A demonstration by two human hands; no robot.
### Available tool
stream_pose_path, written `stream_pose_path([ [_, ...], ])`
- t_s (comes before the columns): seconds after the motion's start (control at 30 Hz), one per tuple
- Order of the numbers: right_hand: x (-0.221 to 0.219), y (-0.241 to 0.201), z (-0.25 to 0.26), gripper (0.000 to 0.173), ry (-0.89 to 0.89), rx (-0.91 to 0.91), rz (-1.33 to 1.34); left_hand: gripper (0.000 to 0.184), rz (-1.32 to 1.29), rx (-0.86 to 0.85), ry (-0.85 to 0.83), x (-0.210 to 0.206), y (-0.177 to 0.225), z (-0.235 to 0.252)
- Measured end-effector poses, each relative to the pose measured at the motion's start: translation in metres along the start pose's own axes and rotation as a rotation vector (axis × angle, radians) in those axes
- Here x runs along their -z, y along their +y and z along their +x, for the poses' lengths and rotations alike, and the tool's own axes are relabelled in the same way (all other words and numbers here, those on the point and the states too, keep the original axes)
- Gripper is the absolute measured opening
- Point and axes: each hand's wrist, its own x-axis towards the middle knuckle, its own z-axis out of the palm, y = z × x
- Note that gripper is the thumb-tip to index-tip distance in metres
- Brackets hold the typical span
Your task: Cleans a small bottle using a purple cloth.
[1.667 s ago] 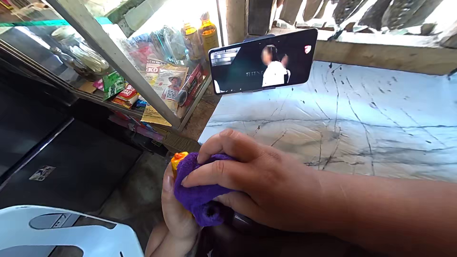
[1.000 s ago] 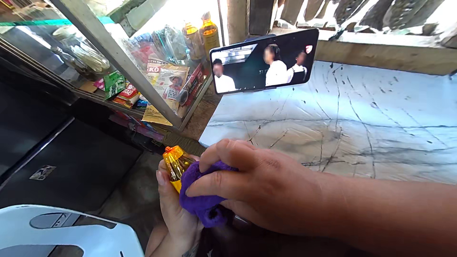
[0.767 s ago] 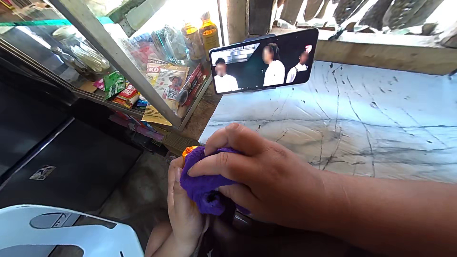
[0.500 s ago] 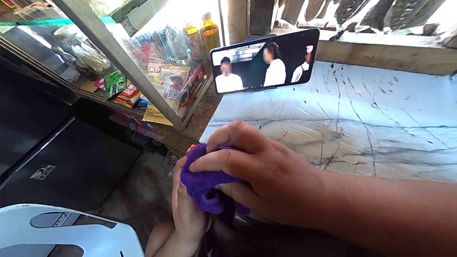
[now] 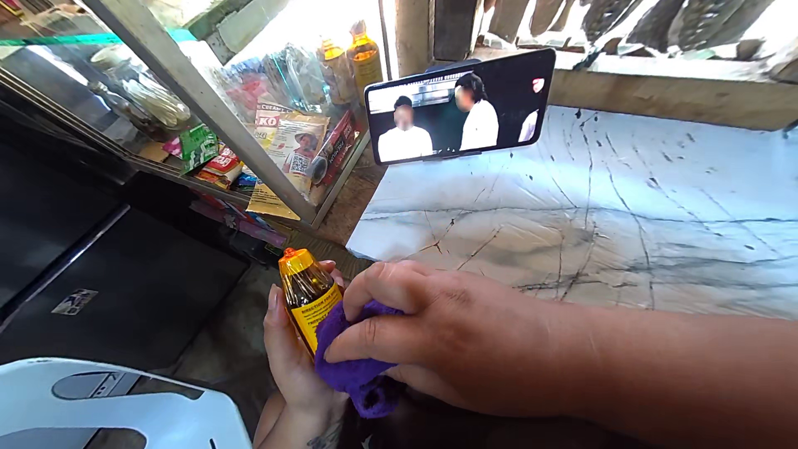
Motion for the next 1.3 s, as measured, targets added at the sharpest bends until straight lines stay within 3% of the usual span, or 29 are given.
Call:
stream_pose_path([
  [0.2,0.000,0.000,-0.001,0.024,0.007,-0.008,-0.029,0.029,0.002,-0.008,-0.015,0.000,-0.001,-0.001],
  [0.43,0.004,0.000,0.003,0.023,0.173,-0.096,-0.046,0.030,0.254,-0.091,-0.044,0.007,-0.011,-0.011],
  [0.6,0.005,-0.001,0.004,0.023,0.190,-0.115,-0.058,0.029,0.331,-0.122,-0.042,0.010,-0.016,-0.018],
  [0.8,0.005,-0.001,0.004,0.024,0.148,-0.093,-0.060,0.031,0.242,-0.092,-0.096,0.011,-0.014,-0.015],
  [1.0,0.000,-0.001,0.001,0.023,0.047,-0.039,-0.086,0.033,0.048,0.009,0.026,-0.002,-0.006,-0.005],
  [1.13,-0.001,-0.001,-0.001,0.024,-0.041,0.004,-0.076,0.040,-0.047,0.010,0.053,-0.002,-0.002,0.001],
  [1.3,-0.001,-0.001,-0.001,0.023,-0.024,0.006,-0.092,0.035,-0.047,0.034,0.016,-0.002,-0.003,-0.001],
])
